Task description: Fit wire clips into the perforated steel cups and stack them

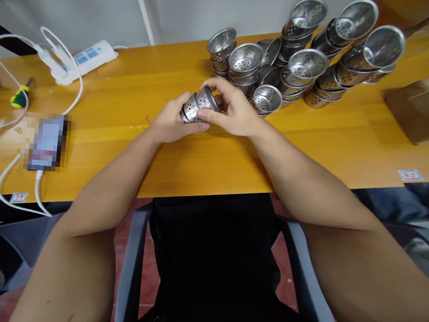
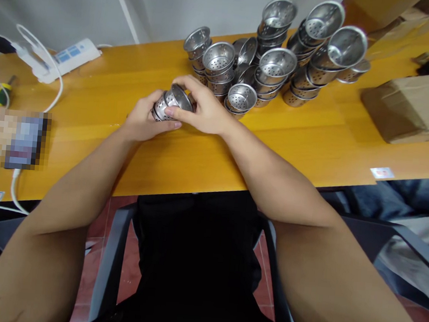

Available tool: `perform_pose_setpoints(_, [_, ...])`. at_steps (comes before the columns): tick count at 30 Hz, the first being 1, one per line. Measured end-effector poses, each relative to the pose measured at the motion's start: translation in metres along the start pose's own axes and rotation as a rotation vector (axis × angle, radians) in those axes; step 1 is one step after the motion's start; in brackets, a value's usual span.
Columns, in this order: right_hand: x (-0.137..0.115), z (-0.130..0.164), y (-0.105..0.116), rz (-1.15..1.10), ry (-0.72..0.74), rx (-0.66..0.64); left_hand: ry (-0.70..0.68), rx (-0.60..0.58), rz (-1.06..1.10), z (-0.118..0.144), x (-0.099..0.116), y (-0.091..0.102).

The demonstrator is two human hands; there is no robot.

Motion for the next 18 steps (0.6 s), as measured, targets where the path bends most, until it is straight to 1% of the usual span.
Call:
perform_pose_setpoints(3, [-0.005,-0.001,0.006,-0.055,0.002,0.011,0.038,-0.088,0.120,0.005,0.006,-0.003])
perform_pose_setpoints(5, [-0.007,-0.001,0.011,-0.058,-0.008,0.022,0.047,-0.095,0.136,0.008,0.011,-0.005])
perform_pose_setpoints(6, [-0.007,0.000,0.013,-0.042,-0.011,0.030,0.045,-0.066,0.113,0.009,0.012,-0.005])
perform_pose_setpoints(8, [-0.005,0.001,0.016,0.014,-0.006,0.042,0.041,0.035,0.039,0.006,0.010,-0.002])
perform_pose_setpoints(10, [-0.001,0.003,0.016,0.072,0.016,0.046,0.057,0.137,-0.029,-0.001,0.002,0.006])
perform_pose_setpoints(12, [0.006,0.006,0.015,0.107,0.035,0.035,0.093,0.227,-0.069,-0.009,-0.012,0.019])
perform_pose_setpoints(15, [0.019,0.010,0.011,0.144,0.015,-0.048,0.155,0.370,-0.126,-0.017,-0.031,0.053])
perform_pose_setpoints(17, [0.028,0.013,0.009,0.173,-0.023,-0.119,0.217,0.423,-0.216,-0.016,-0.037,0.078])
perform_pose_setpoints(18, [0.031,0.015,0.008,0.185,-0.041,-0.147,0.261,0.420,-0.275,-0.015,-0.039,0.088])
Point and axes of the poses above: each hand's wrist, its own z-axis away from the middle knuckle, its own y-axis out of the back of the hand, x = y × z, the point moved 4 cm from there along -z, towards the middle knuckle, and after that the axes turned 14 degrees about y, right-handed, at the moved point
